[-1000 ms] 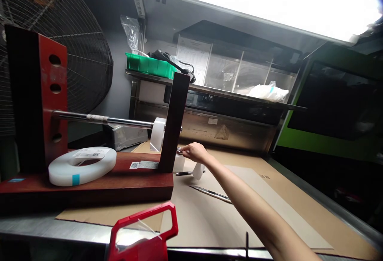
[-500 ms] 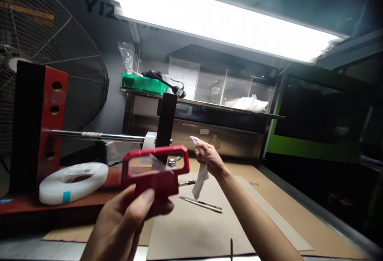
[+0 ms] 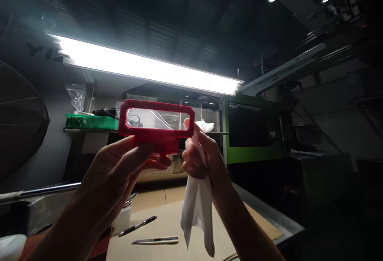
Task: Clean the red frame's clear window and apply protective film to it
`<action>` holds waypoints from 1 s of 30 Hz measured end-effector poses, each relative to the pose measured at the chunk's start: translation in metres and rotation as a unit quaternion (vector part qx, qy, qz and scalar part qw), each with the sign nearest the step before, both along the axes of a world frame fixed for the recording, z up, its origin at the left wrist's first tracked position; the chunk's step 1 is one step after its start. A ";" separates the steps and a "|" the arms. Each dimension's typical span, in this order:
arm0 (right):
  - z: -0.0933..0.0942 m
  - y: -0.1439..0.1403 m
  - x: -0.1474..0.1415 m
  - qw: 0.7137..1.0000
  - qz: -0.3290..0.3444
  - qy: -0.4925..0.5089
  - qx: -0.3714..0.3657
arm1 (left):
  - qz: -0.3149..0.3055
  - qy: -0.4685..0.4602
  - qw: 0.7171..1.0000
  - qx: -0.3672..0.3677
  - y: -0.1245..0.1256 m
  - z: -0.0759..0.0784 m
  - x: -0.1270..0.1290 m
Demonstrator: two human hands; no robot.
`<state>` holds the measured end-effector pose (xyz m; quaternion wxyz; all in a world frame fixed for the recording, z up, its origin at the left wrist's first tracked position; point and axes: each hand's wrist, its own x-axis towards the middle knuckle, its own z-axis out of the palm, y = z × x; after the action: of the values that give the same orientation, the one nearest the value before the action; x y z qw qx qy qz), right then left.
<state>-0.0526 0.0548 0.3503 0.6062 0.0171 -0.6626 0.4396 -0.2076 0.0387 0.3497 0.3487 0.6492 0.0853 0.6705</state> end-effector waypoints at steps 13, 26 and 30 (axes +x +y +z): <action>0.021 -0.025 0.012 0.999 0.023 -0.043 0.008 | -0.061 0.019 0.997 0.040 -0.019 0.016 0.021; 0.019 -0.015 0.009 0.992 0.100 -0.053 0.049 | -0.075 0.022 0.997 0.025 -0.013 0.011 0.014; 0.015 -0.008 0.009 0.990 0.121 -0.026 0.067 | -0.093 0.037 0.995 0.022 0.000 0.007 0.011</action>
<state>-0.0437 0.0468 0.3656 0.5289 0.1260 -0.6991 0.4644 -0.1963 0.0387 0.3571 0.3919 0.6860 0.0221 0.6126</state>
